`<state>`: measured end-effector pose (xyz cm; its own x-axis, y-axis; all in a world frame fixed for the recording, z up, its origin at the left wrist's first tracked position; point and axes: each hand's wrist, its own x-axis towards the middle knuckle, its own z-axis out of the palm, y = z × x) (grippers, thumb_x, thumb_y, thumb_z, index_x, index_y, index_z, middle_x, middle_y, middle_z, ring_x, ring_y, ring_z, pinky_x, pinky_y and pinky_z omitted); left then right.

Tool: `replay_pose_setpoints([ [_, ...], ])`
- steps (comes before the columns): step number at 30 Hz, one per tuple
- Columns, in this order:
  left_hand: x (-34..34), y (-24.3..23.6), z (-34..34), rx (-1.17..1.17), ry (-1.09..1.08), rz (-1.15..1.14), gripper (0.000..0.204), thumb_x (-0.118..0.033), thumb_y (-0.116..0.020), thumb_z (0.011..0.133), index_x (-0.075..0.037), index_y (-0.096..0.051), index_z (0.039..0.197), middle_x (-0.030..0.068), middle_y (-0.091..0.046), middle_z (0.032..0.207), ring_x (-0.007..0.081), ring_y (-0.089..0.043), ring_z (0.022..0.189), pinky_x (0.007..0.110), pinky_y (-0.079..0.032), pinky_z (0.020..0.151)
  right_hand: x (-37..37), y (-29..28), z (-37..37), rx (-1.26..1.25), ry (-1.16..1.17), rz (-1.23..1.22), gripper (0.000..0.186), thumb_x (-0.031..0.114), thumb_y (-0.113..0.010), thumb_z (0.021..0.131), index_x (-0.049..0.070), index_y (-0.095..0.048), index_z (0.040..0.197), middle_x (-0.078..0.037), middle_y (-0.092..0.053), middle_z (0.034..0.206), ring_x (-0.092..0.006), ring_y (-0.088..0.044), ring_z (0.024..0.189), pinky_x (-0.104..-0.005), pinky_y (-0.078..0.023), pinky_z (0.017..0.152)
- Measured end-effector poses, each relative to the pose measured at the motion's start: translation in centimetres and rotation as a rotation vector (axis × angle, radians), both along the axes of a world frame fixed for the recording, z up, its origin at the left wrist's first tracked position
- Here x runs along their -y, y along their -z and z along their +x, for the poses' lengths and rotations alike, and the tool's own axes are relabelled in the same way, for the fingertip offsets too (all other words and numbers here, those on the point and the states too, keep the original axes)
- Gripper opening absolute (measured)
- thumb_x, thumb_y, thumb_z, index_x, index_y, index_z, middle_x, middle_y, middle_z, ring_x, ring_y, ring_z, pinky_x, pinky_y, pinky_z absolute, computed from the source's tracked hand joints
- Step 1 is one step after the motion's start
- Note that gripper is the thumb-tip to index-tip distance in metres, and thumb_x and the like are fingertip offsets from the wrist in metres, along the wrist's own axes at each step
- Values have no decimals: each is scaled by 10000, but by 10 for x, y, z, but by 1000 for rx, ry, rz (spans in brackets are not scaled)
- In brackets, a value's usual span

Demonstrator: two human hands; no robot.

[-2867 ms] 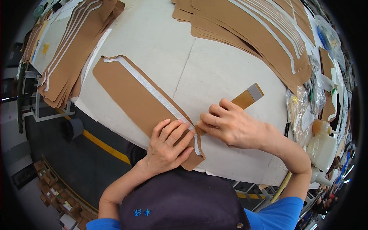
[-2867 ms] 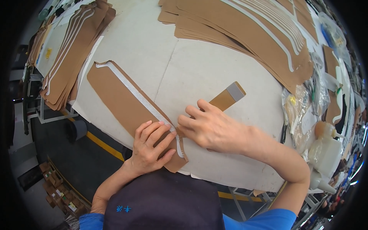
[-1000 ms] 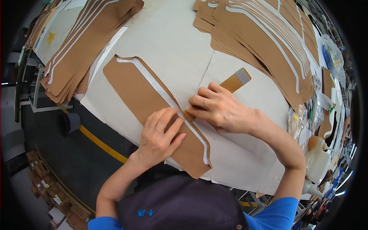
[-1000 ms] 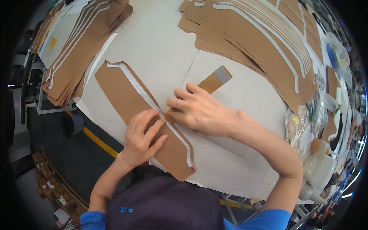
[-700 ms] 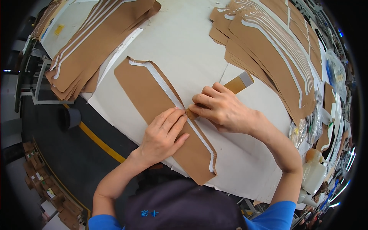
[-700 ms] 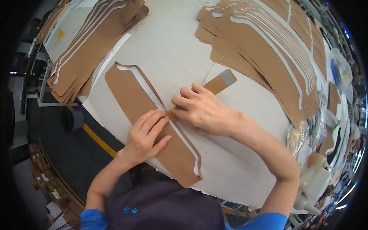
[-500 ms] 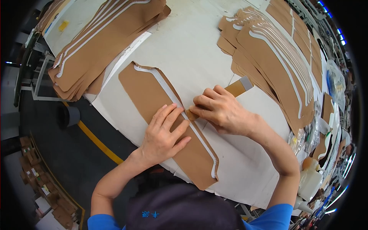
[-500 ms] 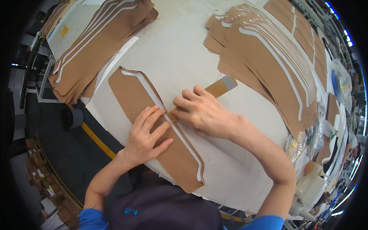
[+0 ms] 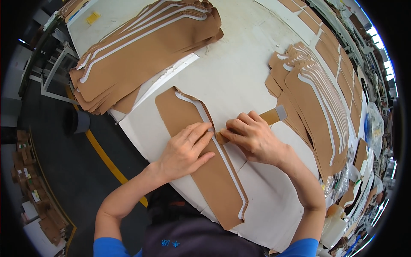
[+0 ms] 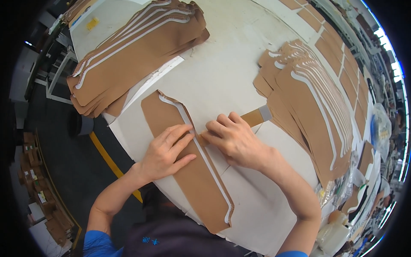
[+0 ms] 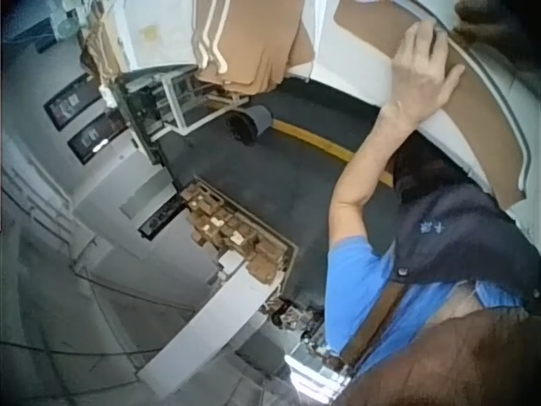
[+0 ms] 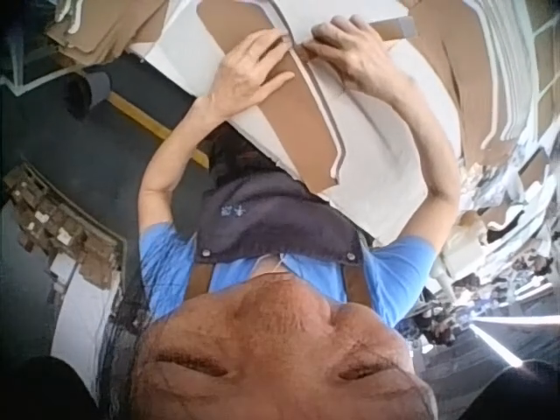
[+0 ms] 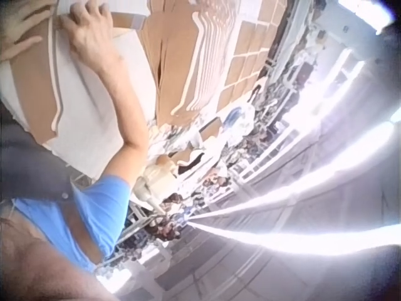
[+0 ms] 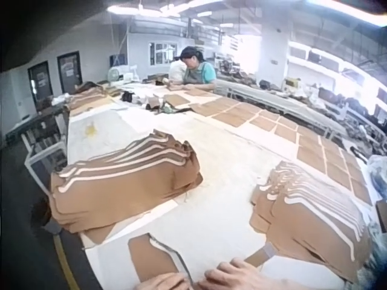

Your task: Fold the edges of leather pieces over reinforcement strips and smooth them down using a hand tool.

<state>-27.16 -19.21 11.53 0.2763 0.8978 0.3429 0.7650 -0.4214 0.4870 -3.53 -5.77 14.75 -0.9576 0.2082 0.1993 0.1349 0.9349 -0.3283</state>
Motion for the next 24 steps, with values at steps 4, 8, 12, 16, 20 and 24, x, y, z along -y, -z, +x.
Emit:
replay_pose_setpoints([
  [4, -10, -10, -8, -94, -29, 89, 611, -294, -887, 801, 16, -681, 1285, 183, -615, 1387, 364, -572, 1327, 487, -507, 1093, -7, 2, -8, -10, 6, 6, 523, -1, -776, 672, 83, -705, 1183, -42, -587, 1118, -241, -558, 986, -374, -433, 831],
  [8, -16, 4, -15, -28, -57, 50, 589, -304, -894, 790, -7, -697, 1259, 177, -587, 1426, 378, -558, 1334, 506, -476, 1119, -14, 1, -15, -5, 3, 10, 537, -11, -779, 661, 89, -705, 1183, -43, -586, 1118, -240, -561, 991, -371, -435, 830],
  [12, -24, 0, -22, -24, -44, 34, 627, -322, -907, 778, 12, -681, 1257, 174, -603, 1410, 371, -539, 1349, 507, -463, 1118, -24, 1, -26, -12, 5, 12, 549, -19, -780, 649, 92, -705, 1182, -43, -586, 1118, -241, -564, 999, -370, -434, 833],
  [16, -29, 1, -25, -11, -82, 44, 640, -354, -914, 771, 5, -678, 1246, 171, -603, 1403, 366, -541, 1337, 491, -473, 1092, -35, 3, -35, -14, 6, 24, 559, -20, -779, 641, 94, -707, 1184, -45, -590, 1123, -245, -564, 1005, -368, -424, 829],
  [20, -31, 5, -29, -21, -68, 47, 633, -374, -915, 769, -9, -680, 1231, 169, -592, 1413, 369, -543, 1330, 488, -474, 1089, -44, 2, -46, 17, 23, -2, 443, 1, -779, 764, 68, -753, 1201, -61, -663, 1153, -245, -605, 979, -385, -435, 809],
  [24, -32, 2, -26, -26, -123, 68, 640, -383, -920, 756, -4, -678, 1212, 169, -599, 1395, 374, -552, 1311, 492, -477, 1074, -56, 4, -56, -7, 6, 7, 440, 11, -778, 773, 66, -748, 1209, -65, -665, 1139, -253, -608, 981, -386, -436, 808],
])
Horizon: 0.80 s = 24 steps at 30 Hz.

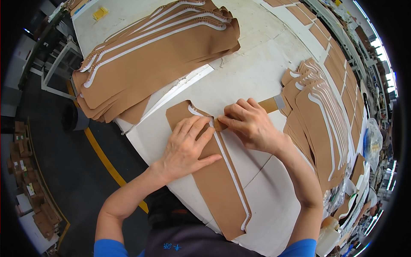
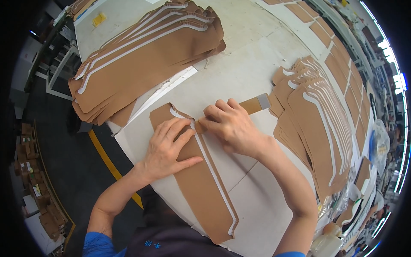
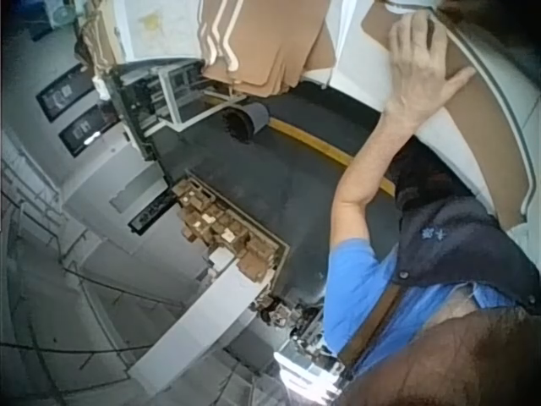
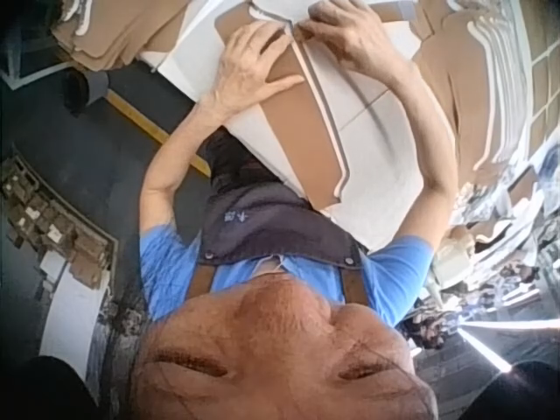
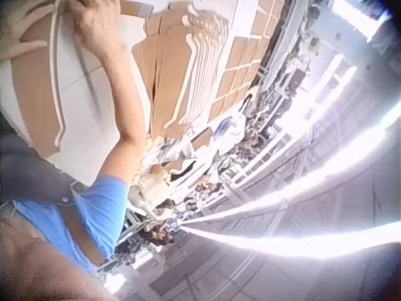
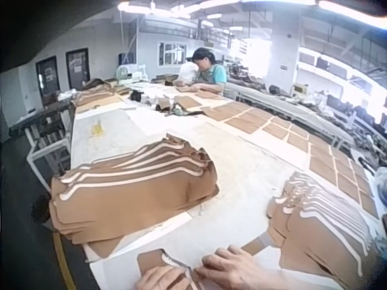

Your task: Fold the edges of leather pieces over reinforcement strips and smooth them down using a hand tool.

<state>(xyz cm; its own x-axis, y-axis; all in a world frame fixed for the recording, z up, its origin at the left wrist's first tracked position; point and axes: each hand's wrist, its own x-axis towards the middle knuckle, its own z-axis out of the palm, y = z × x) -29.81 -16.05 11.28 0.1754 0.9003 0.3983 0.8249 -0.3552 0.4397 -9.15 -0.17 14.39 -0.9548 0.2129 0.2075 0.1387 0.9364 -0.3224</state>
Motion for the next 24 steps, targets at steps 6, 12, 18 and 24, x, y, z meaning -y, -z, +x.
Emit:
replay_pose_setpoints([
  [6, 11, -1, -1, 27, 44, -11, 616, -388, -911, 755, -12, -684, 1187, 176, -610, 1370, 375, -564, 1294, 502, -480, 1062, 8, 1, 3, -13, -27, -5, 526, 5, -763, 663, 79, -721, 1182, -60, -609, 1120, -258, -574, 1001, -382, -434, 835],
  [12, 46, -6, 8, 21, 92, -47, 601, -401, -887, 785, -17, -702, 1209, 180, -624, 1373, 366, -574, 1268, 508, -468, 1054, 51, -3, 17, -45, 5, -58, 463, -11, -759, 720, 63, -724, 1175, -49, -611, 1108, -248, -572, 977, -376, -441, 824],
  [18, 47, -2, 9, -19, 81, -45, 580, -398, -881, 802, -28, -704, 1212, 174, -620, 1393, 342, -576, 1250, 480, -448, 999, 41, -4, 13, -21, -18, -25, 464, -9, -769, 699, 66, -727, 1155, -39, -599, 1088, -236, -567, 970, -366, -437, 815],
  [24, 49, -2, 8, -8, 77, -52, 568, -379, -882, 802, -37, -702, 1218, 168, -617, 1404, 339, -579, 1256, 483, -448, 1002, 29, -3, 5, -14, -68, -45, 443, -6, -771, 691, 68, -734, 1126, -38, -595, 1080, -237, -564, 961, -368, -438, 816],
])
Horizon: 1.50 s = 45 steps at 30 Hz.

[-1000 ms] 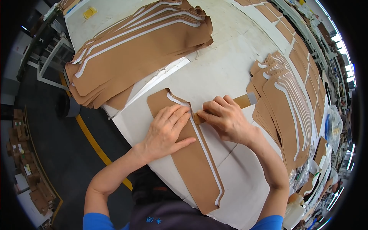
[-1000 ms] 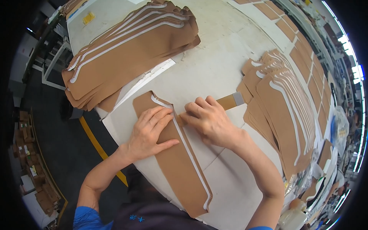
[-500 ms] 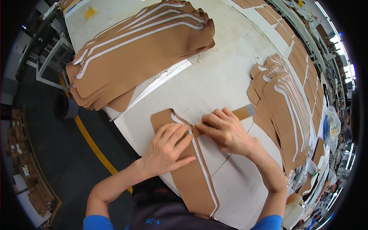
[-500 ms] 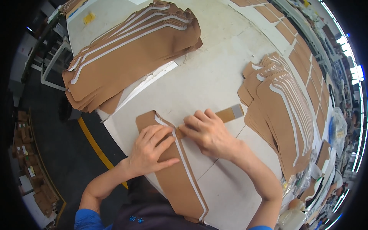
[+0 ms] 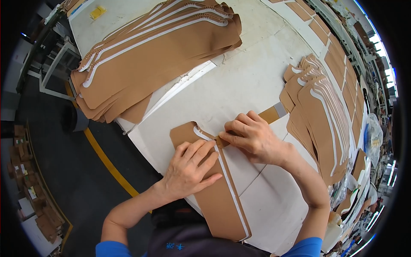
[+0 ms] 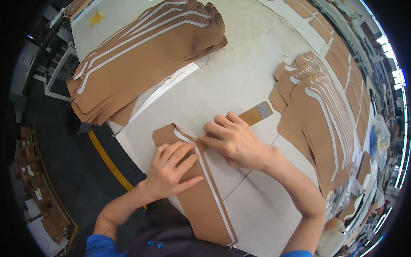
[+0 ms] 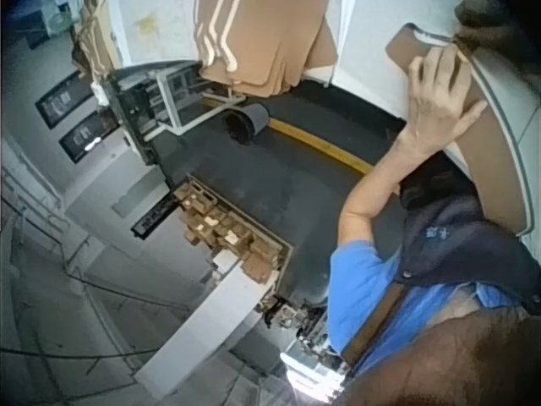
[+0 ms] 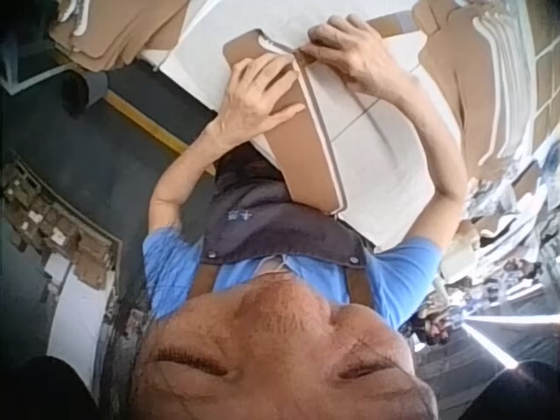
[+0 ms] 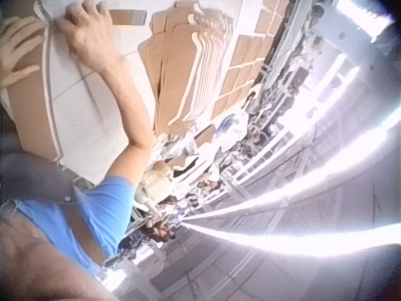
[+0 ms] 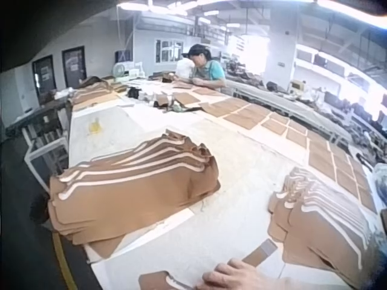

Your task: Fold the edges of leather pieces over reinforcement strips and smooth them down using a hand tool.

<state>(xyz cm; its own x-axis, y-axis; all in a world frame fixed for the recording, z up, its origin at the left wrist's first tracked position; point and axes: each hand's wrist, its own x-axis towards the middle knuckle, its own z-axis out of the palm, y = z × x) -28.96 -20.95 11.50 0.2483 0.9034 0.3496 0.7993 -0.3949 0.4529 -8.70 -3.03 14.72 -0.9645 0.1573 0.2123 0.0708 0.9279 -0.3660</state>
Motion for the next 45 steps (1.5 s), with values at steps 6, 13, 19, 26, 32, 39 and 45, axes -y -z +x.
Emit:
replay_pose_setpoints([
  [6, -1, -1, 0, 14, -3, -5, 552, -360, -882, 801, -40, -704, 1214, 161, -624, 1387, 334, -582, 1257, 481, -447, 1003, -14, -1, -10, -1, -74, -44, 376, 0, -771, 707, 73, -754, 1075, -38, -600, 1055, -236, -561, 964, -368, -442, 822],
  [13, -1, -2, -1, 6, 9, -14, 510, -349, -836, 861, -16, -716, 1228, 167, -611, 1373, 326, -570, 1270, 465, -461, 1016, -23, 1, -22, 16, -145, -87, 290, -7, -756, 770, 83, -772, 1045, -27, -609, 1035, -230, -564, 973, -368, -440, 838],
  [19, -1, 2, -1, 24, 15, 16, 517, -313, -882, 798, -49, -716, 1212, 156, -610, 1390, 339, -580, 1271, 478, -449, 1011, -27, -3, -34, 30, -163, -79, 191, 60, -755, 848, 92, -784, 1034, -41, -620, 1023, -235, -581, 987, -371, -452, 846],
  [26, -2, 1, 1, 35, -50, -42, 518, -336, -844, 858, -54, -641, 1243, 204, -469, 1584, 374, -477, 1379, 494, -369, 1101, -12, -23, 16, -80, 416, -530, 322, 91, -771, 949, 26, -746, 1264, -98, -661, 1142, -210, -658, 978, -340, -531, 796],
  [32, -3, 8, 1, -44, -23, -6, 551, -377, -828, 875, -39, -602, 1246, 192, -453, 1625, 360, -462, 1391, 500, -366, 1095, 66, -14, 102, -60, 712, -554, 321, 90, -767, 944, 30, -748, 1259, -101, -658, 1151, -238, -672, 983, -359, -540, 835],
  [39, -2, 8, 3, -268, 7, 184, 478, -345, -806, 903, 0, -638, 1187, 198, -569, 1510, 353, -577, 1250, 482, -463, 992, 157, -9, 159, -142, 869, -628, 349, 23, -786, 910, -27, -737, 1252, -135, -658, 1165, -242, -674, 1042, -334, -551, 901],
  [45, -3, 4, -5, -225, 41, 170, 479, -270, -831, 872, -12, -653, 1234, 167, -609, 1359, 368, -564, 1302, 499, -459, 1044, 233, -23, 198, -189, 1144, -594, 370, 9, -799, 875, -19, -746, 1240, -119, -675, 1149, -231, -671, 1037, -324, -542, 878],
])
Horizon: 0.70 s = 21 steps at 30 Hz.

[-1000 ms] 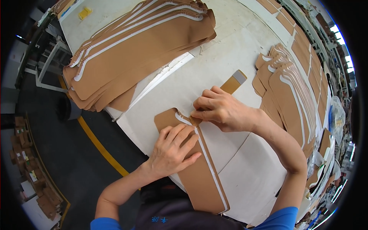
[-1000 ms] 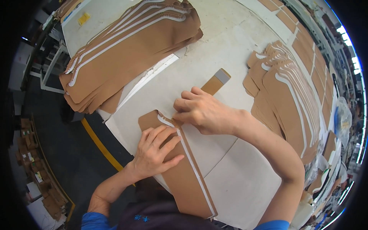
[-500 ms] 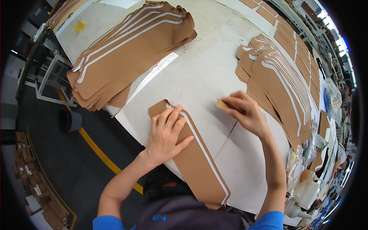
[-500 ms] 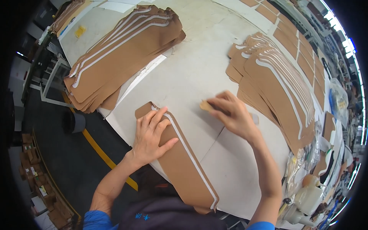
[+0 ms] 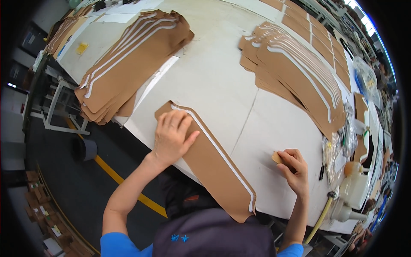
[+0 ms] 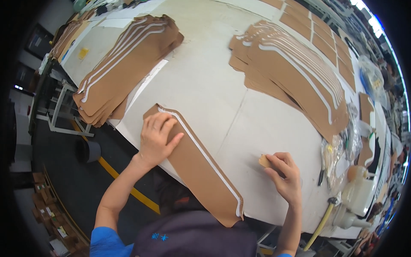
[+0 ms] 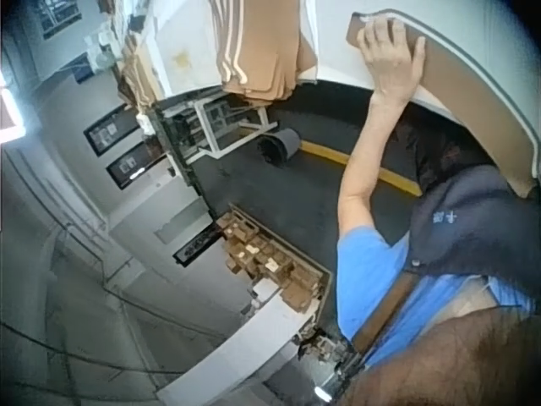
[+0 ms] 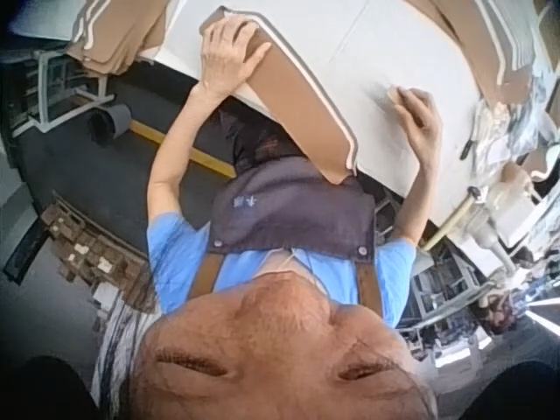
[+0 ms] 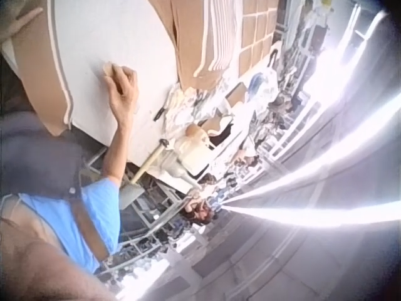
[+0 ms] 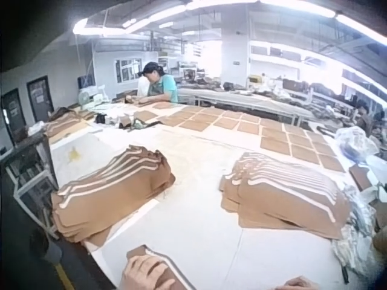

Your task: Fold the edges of leather pieces over reinforcement strips and smooth them down using a hand tool.

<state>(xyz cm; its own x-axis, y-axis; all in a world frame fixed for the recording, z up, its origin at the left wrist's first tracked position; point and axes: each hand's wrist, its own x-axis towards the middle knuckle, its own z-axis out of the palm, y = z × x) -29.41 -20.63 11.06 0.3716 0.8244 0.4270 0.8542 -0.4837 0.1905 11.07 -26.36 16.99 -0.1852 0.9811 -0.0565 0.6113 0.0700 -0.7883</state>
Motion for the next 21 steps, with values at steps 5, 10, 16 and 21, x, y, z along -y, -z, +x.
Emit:
replay_pose_setpoints([
  [5, -39, -43, 11, 91, 438, -400, 549, -287, -873, 815, -88, -666, 1283, 127, -587, 1336, 342, -555, 1253, 468, -413, 1131, 49, 4, 7, -15, 174, 24, 357, 25, -789, 888, -5, -749, 1242, -113, -685, 1147, -226, -667, 1048, -326, -528, 901],
  [10, -70, -65, 28, -160, 538, -796, 370, -264, -877, 818, -95, -672, 1076, 41, -631, 1041, 242, -588, 1062, 388, -415, 1042, 72, 17, 6, -33, 277, 93, 361, 36, -793, 891, 4, -747, 1247, -116, -685, 1149, -234, -671, 1053, -334, -524, 926],
  [16, -86, -50, -2, -10, 440, -772, 221, -148, -824, 870, -58, -671, 1001, 60, -632, 1036, 263, -600, 1039, 405, -443, 1021, 88, 24, 11, -21, 306, 160, 374, 36, -803, 889, 1, -745, 1256, -111, -671, 1149, -225, -656, 1049, -316, -513, 918],
  [21, -46, -40, 35, 81, 269, -233, 283, -84, -778, 889, -30, -709, 1158, 148, -662, 1283, 352, -632, 1203, 434, -517, 1012, 80, 30, 2, 72, 301, 241, 381, 42, -819, 866, 14, -744, 1239, -121, -664, 1135, -272, -678, 992, -371, -563, 802],
])
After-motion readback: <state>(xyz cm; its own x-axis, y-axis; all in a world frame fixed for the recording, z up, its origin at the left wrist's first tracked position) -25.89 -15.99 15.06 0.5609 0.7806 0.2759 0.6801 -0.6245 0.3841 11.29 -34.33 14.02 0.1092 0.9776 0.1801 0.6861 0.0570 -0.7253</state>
